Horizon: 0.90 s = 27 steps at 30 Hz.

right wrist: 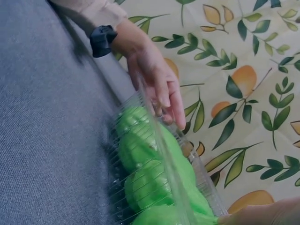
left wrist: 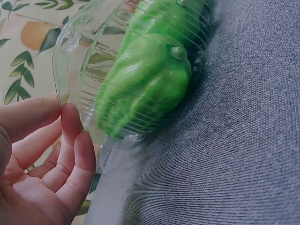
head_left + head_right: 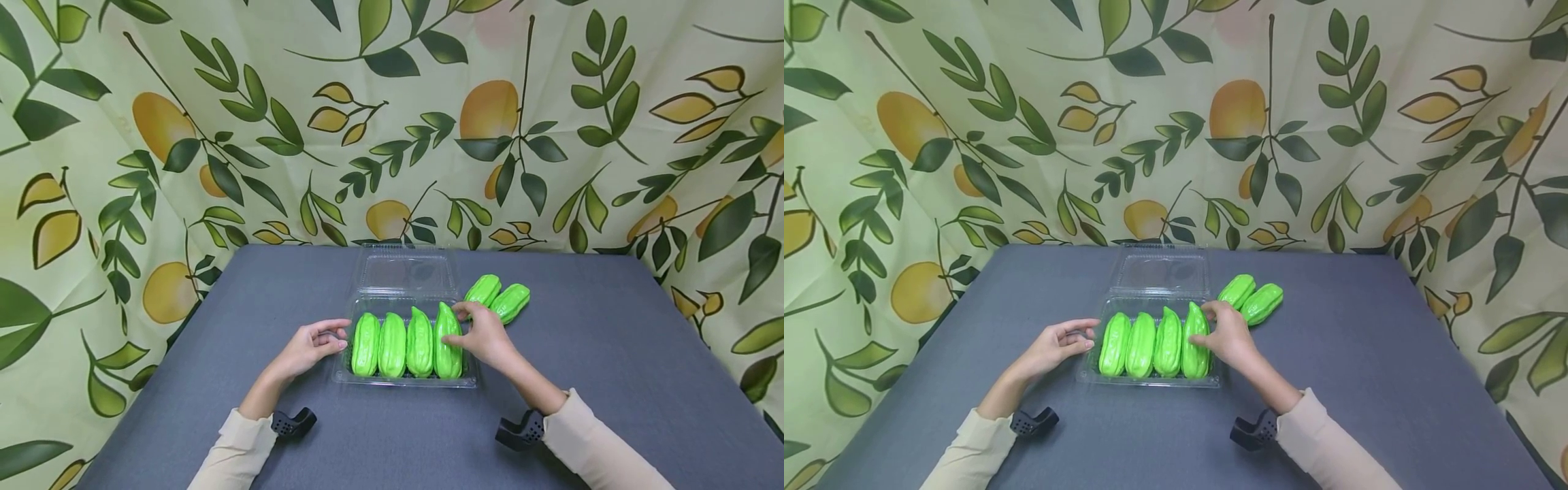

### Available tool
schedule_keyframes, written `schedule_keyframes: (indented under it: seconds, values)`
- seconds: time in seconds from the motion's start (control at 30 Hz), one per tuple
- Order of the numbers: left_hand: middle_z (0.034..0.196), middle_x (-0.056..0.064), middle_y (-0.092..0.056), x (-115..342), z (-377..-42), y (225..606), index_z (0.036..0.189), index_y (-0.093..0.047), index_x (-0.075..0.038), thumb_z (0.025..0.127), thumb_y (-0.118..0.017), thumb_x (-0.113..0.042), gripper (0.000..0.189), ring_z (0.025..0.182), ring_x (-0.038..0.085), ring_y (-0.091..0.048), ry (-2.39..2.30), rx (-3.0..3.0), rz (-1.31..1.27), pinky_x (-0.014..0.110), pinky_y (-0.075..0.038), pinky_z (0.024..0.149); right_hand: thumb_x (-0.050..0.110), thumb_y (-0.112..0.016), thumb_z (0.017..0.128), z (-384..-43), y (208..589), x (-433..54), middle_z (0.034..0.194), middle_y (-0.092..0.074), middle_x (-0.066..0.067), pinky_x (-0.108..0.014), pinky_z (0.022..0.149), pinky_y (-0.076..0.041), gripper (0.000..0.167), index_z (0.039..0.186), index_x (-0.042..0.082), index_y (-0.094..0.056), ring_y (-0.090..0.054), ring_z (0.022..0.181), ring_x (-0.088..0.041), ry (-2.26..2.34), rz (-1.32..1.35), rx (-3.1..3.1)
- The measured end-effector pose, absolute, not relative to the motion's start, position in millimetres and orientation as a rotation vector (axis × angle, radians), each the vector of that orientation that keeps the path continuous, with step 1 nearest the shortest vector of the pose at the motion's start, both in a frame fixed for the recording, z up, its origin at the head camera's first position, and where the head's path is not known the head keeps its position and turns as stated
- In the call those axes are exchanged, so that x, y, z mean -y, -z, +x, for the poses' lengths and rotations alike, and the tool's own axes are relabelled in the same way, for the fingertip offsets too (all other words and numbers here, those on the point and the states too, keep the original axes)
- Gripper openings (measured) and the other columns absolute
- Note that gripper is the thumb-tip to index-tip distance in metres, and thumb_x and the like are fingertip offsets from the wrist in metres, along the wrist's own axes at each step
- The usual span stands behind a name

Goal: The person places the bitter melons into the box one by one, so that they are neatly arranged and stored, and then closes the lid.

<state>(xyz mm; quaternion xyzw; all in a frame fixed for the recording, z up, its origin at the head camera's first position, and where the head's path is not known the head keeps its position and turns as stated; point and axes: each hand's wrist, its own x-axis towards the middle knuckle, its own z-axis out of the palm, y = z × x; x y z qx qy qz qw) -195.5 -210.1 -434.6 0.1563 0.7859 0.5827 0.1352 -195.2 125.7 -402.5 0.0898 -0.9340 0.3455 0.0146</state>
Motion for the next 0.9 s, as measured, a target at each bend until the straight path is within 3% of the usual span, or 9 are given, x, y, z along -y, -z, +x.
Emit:
schedule_keyframes:
  seconds: [0.17,0.3,0.47,0.53,0.7,0.9]
  values:
    - [0.116,0.034,-0.054,210.5,-195.7,435.6,0.135,-0.047,0.011,0.092,-0.061,-0.004,0.048,0.082,-0.005,-0.062,-1.688,-2.28,0.449,0.016,-0.052,0.075,0.017,-0.084,0.072,-195.5,408.0,-123.5,0.105,-0.065,-0.02,-0.042,0.077,-0.052,0.05,0.112,-0.005,-0.065,-0.063,0.083,-0.029,-0.999,0.308,2.883]
    - [0.115,0.032,-0.055,210.3,-195.9,436.5,0.134,-0.047,0.012,0.092,-0.061,-0.003,0.048,0.082,-0.005,-0.062,-1.684,-2.291,0.457,0.016,-0.052,0.075,0.02,-0.082,0.074,-194.8,411.1,-121.9,0.106,-0.064,-0.017,-0.047,0.084,-0.053,0.044,0.109,-0.003,-0.069,-0.063,0.097,-0.034,-0.891,0.327,2.903]
    - [0.115,0.032,-0.055,209.7,-196.5,437.1,0.134,-0.047,0.012,0.092,-0.061,-0.003,0.048,0.082,-0.006,-0.062,-1.688,-2.283,0.455,0.016,-0.053,0.076,0.02,-0.082,0.075,-194.4,415.2,-122.7,0.103,-0.064,-0.015,-0.044,0.08,-0.053,0.038,0.104,-0.001,-0.071,-0.063,0.093,-0.031,-0.859,0.353,2.857]
    - [0.116,0.033,-0.054,209.7,-196.6,437.0,0.135,-0.047,0.011,0.092,-0.061,-0.003,0.048,0.082,-0.005,-0.062,-1.692,-2.276,0.448,0.016,-0.053,0.076,0.019,-0.082,0.074,-194.9,417.2,-124.6,0.099,-0.065,-0.014,-0.037,0.073,-0.052,0.035,0.101,0.0,-0.072,-0.062,0.081,-0.025,-0.91,0.375,2.803]
    - [0.116,0.035,-0.053,210.7,-195.8,436.1,0.135,-0.046,0.012,0.092,-0.061,-0.004,0.048,0.082,-0.005,-0.061,-1.692,-2.275,0.462,0.017,-0.053,0.076,0.012,-0.081,0.075,-196.5,420.9,-132.1,0.087,-0.065,-0.014,-0.02,0.054,-0.037,0.025,0.095,0.0,-0.072,-0.041,0.056,-0.002,-1.101,0.401,2.671]
    - [0.116,0.036,-0.053,210.7,-195.9,436.8,0.135,-0.046,0.012,0.092,-0.061,-0.004,0.049,0.082,-0.006,-0.061,-1.695,-2.273,0.458,0.017,-0.053,0.076,0.004,-0.078,0.077,-198.5,423.4,-140.5,0.078,-0.066,-0.012,-0.017,0.056,-0.041,0.018,0.092,-0.002,-0.071,-0.043,0.061,0.006,-1.232,0.369,2.596]
